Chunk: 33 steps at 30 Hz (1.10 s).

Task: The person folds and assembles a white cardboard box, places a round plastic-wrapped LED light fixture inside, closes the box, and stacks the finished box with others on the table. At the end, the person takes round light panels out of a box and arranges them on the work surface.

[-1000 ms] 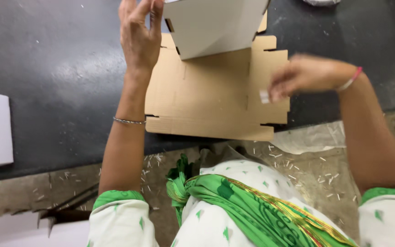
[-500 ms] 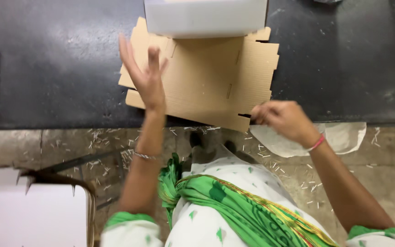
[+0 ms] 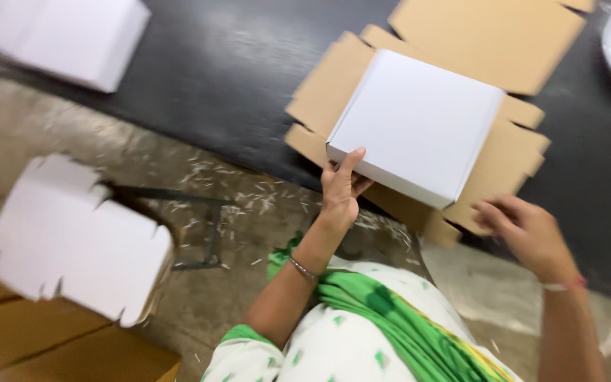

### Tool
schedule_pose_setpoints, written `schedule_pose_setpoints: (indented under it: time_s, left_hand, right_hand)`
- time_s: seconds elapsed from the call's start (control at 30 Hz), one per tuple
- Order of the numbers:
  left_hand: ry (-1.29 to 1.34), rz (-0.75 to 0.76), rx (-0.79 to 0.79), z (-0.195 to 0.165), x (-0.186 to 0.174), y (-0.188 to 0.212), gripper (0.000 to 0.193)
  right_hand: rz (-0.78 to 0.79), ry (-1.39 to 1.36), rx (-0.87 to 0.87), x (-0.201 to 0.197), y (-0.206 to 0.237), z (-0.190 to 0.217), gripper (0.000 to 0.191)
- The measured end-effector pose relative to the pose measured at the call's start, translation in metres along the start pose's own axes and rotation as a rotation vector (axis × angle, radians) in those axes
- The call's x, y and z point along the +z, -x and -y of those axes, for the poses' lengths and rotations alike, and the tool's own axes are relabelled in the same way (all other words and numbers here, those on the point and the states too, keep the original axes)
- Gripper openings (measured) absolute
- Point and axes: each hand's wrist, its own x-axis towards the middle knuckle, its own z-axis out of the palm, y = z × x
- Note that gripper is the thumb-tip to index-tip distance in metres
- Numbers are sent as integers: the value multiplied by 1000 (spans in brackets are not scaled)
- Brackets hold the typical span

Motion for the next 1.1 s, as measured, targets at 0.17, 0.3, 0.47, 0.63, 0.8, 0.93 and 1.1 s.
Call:
schedule_pose_setpoints:
  time_s: [0.17, 0.3, 0.47, 0.63, 0.8, 0.93, 1.1]
  left_hand:
    - [88, -204, 159, -107, -73, -66, 48]
    - [79, -153, 526, -238, -162, -120, 54]
    - [-113, -479, 687, -420, -269, -182, 75]
    - [-565, -950, 515, -529, -317, -227, 124]
    - [-1798, -659, 373, -468, -297, -261, 124]
    - [-1775, -848, 699, -458, -286, -279, 117]
    - [-1784, -813, 816, -486, -301, -301, 115]
  right_hand:
    - [-2, -28, 41, 27, -41, -1, 28]
    - [19, -38, 34, 54, -81, 9, 30]
    - [25, -50, -9, 87, -128, 55, 32]
    - [20, 147, 8, 123, -157, 105, 33]
    - [24, 185, 33, 148, -177, 132, 33]
    - [42, 232, 78, 155, -182, 138, 33]
    - [12, 294, 82, 158, -168, 137, 34]
